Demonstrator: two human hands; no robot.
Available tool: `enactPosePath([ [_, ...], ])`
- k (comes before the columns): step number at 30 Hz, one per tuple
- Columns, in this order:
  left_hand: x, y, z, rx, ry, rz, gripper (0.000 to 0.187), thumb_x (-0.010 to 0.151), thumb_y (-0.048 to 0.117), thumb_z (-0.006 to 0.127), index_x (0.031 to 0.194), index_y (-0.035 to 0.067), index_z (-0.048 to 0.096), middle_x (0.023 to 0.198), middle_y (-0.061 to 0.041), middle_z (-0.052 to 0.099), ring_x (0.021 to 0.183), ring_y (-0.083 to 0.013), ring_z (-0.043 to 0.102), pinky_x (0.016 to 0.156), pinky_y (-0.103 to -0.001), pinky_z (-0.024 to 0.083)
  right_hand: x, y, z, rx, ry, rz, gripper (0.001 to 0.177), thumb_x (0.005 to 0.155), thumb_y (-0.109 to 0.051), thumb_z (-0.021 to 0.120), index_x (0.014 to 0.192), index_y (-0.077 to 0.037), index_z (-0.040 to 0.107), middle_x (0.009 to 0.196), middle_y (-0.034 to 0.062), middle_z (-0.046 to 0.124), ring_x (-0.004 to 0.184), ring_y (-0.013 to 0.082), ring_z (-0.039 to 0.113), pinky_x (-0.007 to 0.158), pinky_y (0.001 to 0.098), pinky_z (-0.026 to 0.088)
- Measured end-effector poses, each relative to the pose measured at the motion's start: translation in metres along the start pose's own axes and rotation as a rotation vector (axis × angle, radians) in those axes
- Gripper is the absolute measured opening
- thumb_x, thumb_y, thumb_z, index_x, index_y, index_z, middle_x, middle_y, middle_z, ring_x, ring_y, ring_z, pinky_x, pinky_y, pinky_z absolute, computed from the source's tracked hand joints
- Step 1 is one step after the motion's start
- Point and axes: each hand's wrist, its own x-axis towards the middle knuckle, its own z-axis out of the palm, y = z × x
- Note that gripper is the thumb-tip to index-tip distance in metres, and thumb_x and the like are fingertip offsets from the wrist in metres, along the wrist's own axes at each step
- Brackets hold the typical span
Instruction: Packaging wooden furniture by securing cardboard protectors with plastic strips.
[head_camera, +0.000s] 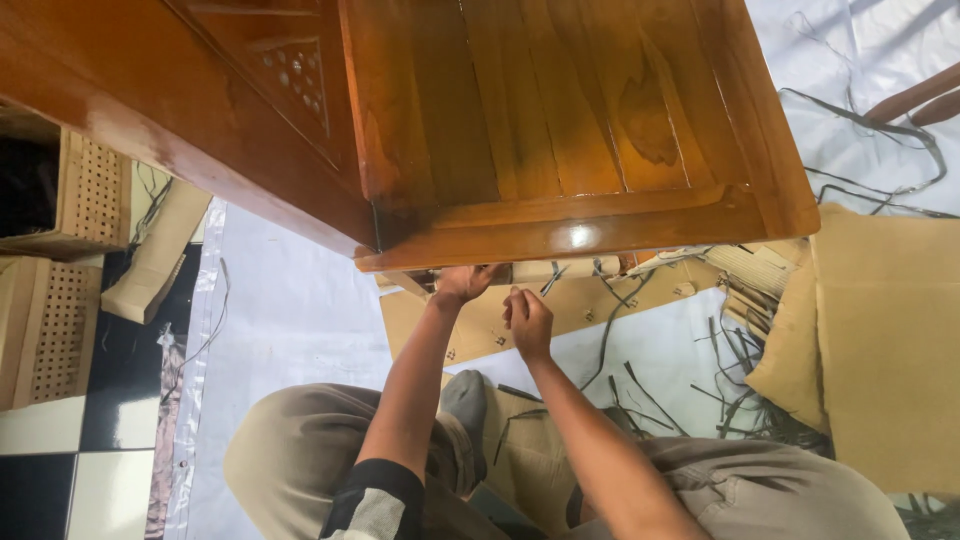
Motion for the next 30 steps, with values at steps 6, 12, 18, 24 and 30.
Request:
enactPosePath([
  [6,-0.002,0.028,-0.011,-0.079,-0.071,-0.164,0.041,0.101,0.050,0.046,0.131,0.032,0.068,0.111,-0.013,0.075,0.118,-0.0354,0.066,0.110,-0.058,0.045,0.026,0.031,0.003,0.626,-0.193,0.467,0.034,0.098,-0.015,0.054,0.132,-0.014,0.051,0.138,0.0077,0.048,0.115,0.0277,0.060,0.095,0.0434,0.049],
  [12,0.001,0.003,0.025,0.022,-0.190,-0.209,0.047,0.099,0.053,0.043,0.129,0.029,0.070,0.117,-0.011,0.076,0.121,-0.0344,0.065,0.115,-0.059,0.036,0.083,0.109,0.029,0.842,-0.350,0.618,0.040,0.092,-0.002,0.062,0.120,-0.030,0.058,0.126,0.0023,0.061,0.122,0.0276,0.062,0.100,0.0418,0.047],
  [18,0.006,0.007,0.003,-0.088,-0.202,-0.290,0.052,0.101,0.058,0.041,0.131,0.027,0.069,0.126,-0.009,0.073,0.128,-0.0307,0.061,0.120,-0.055,0.031,0.070,0.053,0.022,0.639,-0.349,0.637,0.022,0.090,-0.011,0.071,0.109,-0.015,0.061,0.093,-0.0026,0.054,0.100,0.0196,0.067,0.082,0.0366,0.058],
  [24,0.004,0.013,-0.025,0.005,-0.266,-0.250,0.051,0.102,0.055,0.041,0.133,0.025,0.069,0.128,-0.008,0.073,0.132,-0.0275,0.059,0.122,-0.051,0.031,0.054,0.074,0.023,0.514,-0.249,0.443,0.037,0.091,-0.017,0.080,0.121,-0.010,0.061,0.114,0.0037,0.063,0.118,0.0218,0.064,0.100,0.0441,0.048],
  [30,0.006,0.019,-0.012,-0.248,-0.299,-0.407,0.068,0.100,0.067,0.033,0.143,0.022,0.060,0.144,-0.009,0.062,0.141,-0.0312,0.050,0.126,-0.054,0.024,0.050,0.037,0.010,0.790,-0.236,0.531,0.032,0.094,-0.006,0.065,0.121,-0.021,0.056,0.111,-0.0042,0.058,0.119,0.0247,0.065,0.105,0.0495,0.044],
])
